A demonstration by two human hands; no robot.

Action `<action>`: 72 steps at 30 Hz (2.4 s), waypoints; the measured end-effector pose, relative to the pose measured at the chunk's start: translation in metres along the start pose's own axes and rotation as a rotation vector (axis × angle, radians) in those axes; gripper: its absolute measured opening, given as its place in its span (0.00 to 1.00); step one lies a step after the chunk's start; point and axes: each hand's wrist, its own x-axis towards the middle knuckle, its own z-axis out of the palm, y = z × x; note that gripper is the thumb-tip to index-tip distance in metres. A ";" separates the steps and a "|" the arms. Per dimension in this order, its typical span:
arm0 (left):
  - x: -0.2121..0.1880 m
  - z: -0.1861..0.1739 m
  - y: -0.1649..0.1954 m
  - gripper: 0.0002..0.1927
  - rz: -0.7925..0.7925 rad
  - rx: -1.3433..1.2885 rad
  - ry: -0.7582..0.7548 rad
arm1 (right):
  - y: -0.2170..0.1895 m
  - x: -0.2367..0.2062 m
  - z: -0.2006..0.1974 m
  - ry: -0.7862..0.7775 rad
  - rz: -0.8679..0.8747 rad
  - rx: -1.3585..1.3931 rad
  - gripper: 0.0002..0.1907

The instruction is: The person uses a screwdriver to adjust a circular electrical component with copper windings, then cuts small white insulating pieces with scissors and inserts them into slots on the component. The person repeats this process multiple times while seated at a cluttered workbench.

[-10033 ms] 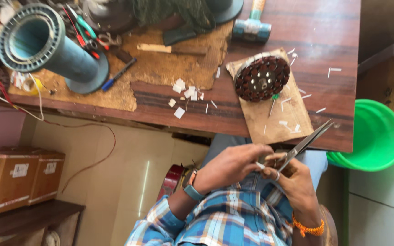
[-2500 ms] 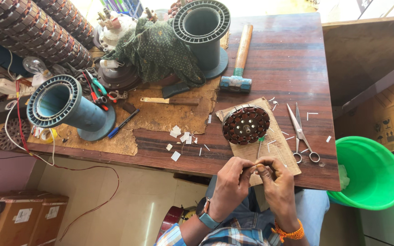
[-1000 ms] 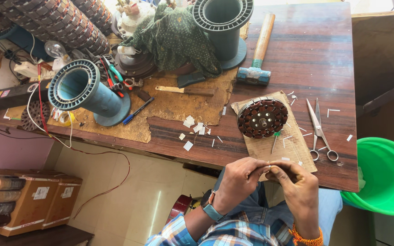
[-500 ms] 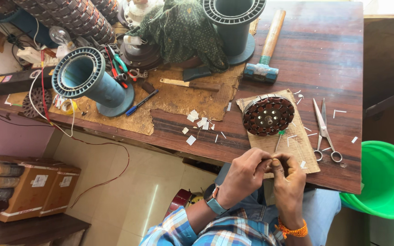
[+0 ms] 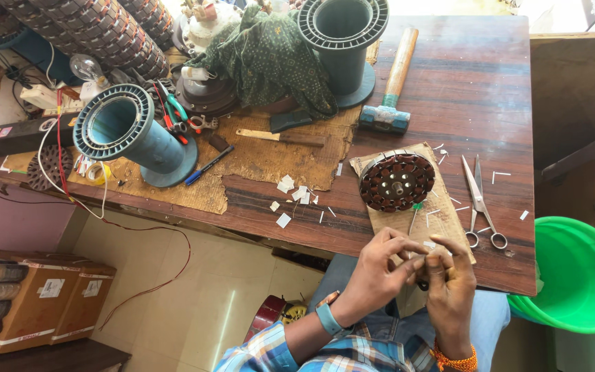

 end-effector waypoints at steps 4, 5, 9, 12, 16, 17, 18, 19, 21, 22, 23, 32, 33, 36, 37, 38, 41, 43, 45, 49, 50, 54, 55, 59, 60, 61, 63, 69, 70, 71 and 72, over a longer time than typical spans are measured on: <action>0.009 -0.004 0.000 0.06 -0.036 -0.382 -0.026 | -0.006 -0.001 0.002 -0.070 -0.082 0.049 0.17; 0.008 -0.007 0.001 0.07 -0.001 -0.274 -0.045 | -0.007 -0.001 0.003 -0.075 -0.085 0.061 0.17; 0.004 -0.016 0.008 0.14 0.087 0.026 -0.079 | -0.007 0.000 0.009 -0.007 -0.065 -0.103 0.17; 0.002 -0.015 0.011 0.14 -0.058 -0.057 -0.029 | -0.011 0.000 0.012 0.007 -0.101 -0.131 0.17; 0.005 -0.019 0.005 0.11 -0.128 -0.135 0.011 | -0.022 -0.002 0.012 -0.008 -0.260 -0.257 0.12; 0.004 -0.022 0.002 0.09 -0.139 -0.128 -0.007 | -0.024 -0.003 0.012 -0.008 -0.270 -0.286 0.12; 0.002 -0.025 -0.001 0.07 -0.149 -0.121 -0.024 | -0.027 -0.004 0.012 -0.010 -0.279 -0.314 0.11; 0.000 -0.028 -0.004 0.05 -0.160 -0.114 -0.041 | -0.029 -0.004 0.013 -0.026 -0.270 -0.349 0.10; -0.003 -0.034 -0.010 0.05 -0.147 -0.107 -0.061 | -0.032 -0.004 0.013 -0.063 -0.252 -0.416 0.08; -0.004 -0.035 -0.012 0.05 -0.139 -0.102 -0.072 | -0.035 -0.004 0.013 -0.068 -0.267 -0.454 0.08; -0.005 -0.035 -0.014 0.05 -0.185 -0.157 -0.086 | -0.037 -0.005 0.012 -0.075 -0.282 -0.493 0.08; -0.014 -0.031 0.011 0.05 -0.239 -0.212 -0.084 | -0.055 -0.019 0.015 -0.029 -0.434 -0.553 0.10; -0.015 -0.032 0.017 0.05 -0.204 -0.118 -0.076 | -0.057 -0.020 0.016 -0.015 -0.444 -0.554 0.11; -0.012 -0.040 0.031 0.05 0.050 0.149 -0.071 | -0.060 -0.021 0.019 0.006 -0.495 -0.591 0.11; -0.011 -0.042 0.035 0.05 0.158 0.234 -0.073 | -0.060 -0.022 0.020 -0.001 -0.505 -0.585 0.11; -0.010 -0.046 0.038 0.05 0.143 0.241 -0.105 | -0.061 -0.022 0.021 -0.008 -0.516 -0.578 0.11; -0.007 -0.054 0.043 0.05 0.148 0.256 -0.167 | -0.062 -0.023 0.024 -0.037 -0.537 -0.542 0.12; -0.007 -0.056 0.046 0.04 0.211 0.260 -0.168 | -0.062 -0.023 0.025 -0.061 -0.558 -0.521 0.12; -0.009 -0.056 0.048 0.03 0.022 0.169 -0.206 | -0.063 -0.023 0.026 -0.089 -0.589 -0.509 0.13; -0.009 -0.054 0.049 0.02 -0.022 0.079 -0.215 | -0.066 -0.022 0.024 -0.101 -0.589 -0.518 0.12; -0.009 -0.054 0.049 0.02 -0.041 0.061 -0.220 | -0.067 -0.022 0.024 -0.102 -0.588 -0.522 0.12; -0.009 -0.054 0.045 0.03 -0.123 -0.005 -0.246 | -0.071 -0.022 0.023 -0.096 -0.590 -0.535 0.12; -0.009 -0.054 0.043 0.03 -0.147 -0.020 -0.252 | -0.071 -0.023 0.023 -0.092 -0.589 -0.544 0.12; -0.010 -0.052 0.039 0.03 -0.167 -0.069 -0.235 | -0.073 -0.023 0.023 -0.086 -0.591 -0.560 0.11; -0.010 -0.052 0.038 0.03 -0.166 -0.073 -0.235 | -0.073 -0.023 0.023 -0.086 -0.593 -0.561 0.11; -0.010 -0.052 0.038 0.03 -0.166 -0.078 -0.234 | -0.074 -0.023 0.023 -0.081 -0.589 -0.565 0.11; -0.009 -0.052 0.038 0.03 -0.165 -0.051 -0.242 | -0.074 -0.023 0.024 -0.072 -0.582 -0.573 0.11; -0.009 -0.053 0.038 0.03 -0.167 -0.070 -0.242 | -0.074 -0.026 0.027 -0.034 -0.542 -0.545 0.11; -0.009 -0.052 0.038 0.03 -0.168 -0.084 -0.243 | -0.074 -0.026 0.028 -0.034 -0.548 -0.543 0.11; -0.009 -0.052 0.037 0.03 -0.176 -0.093 -0.244 | -0.074 -0.026 0.028 -0.033 -0.556 -0.541 0.11; -0.008 -0.051 0.035 0.03 -0.184 -0.102 -0.246 | -0.074 -0.026 0.028 -0.033 -0.565 -0.539 0.12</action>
